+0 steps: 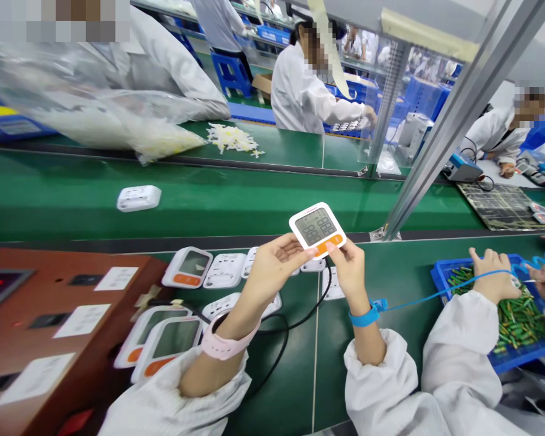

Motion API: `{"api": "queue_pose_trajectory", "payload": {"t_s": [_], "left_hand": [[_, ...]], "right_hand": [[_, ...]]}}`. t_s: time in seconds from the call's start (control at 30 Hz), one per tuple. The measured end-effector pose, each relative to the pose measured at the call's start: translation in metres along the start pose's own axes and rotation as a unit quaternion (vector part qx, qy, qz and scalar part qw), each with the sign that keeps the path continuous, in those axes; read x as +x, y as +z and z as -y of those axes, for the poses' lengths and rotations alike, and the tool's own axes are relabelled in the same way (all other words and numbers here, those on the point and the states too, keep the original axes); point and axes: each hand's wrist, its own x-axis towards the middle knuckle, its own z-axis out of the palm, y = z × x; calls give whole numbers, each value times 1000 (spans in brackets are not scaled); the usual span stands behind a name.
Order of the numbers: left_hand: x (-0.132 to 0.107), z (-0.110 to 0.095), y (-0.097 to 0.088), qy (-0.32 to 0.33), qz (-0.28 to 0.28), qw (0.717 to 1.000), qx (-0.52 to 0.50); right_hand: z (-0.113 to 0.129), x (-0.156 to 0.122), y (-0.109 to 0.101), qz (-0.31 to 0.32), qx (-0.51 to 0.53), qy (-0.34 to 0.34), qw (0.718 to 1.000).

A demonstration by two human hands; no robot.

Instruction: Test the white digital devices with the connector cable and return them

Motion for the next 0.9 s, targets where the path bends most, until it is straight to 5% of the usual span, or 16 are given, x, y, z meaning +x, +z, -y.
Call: {"api": "queue_pose_trajectory", "payload": {"t_s": [0.13, 0.33, 0.53, 0.63, 0.9], "left_hand": [[-2, 2, 2, 9, 12, 999, -46], [-4, 8, 7, -14, -29, 987, -156], [3, 17, 4, -18, -31, 998, -58], [8, 35, 7, -5, -13, 1000, 24], [33, 87, 15, -39, -56, 980, 186]], "right_hand": [[3, -2, -1, 5, -100, -83, 992], [6, -13, 10, 36, -291, -258, 921], [-15, -27, 11, 93, -250, -124, 956], [-30, -29, 2, 60, -232, -55, 969], [-70, -34, -25, -50, -318, -49, 945]]}}
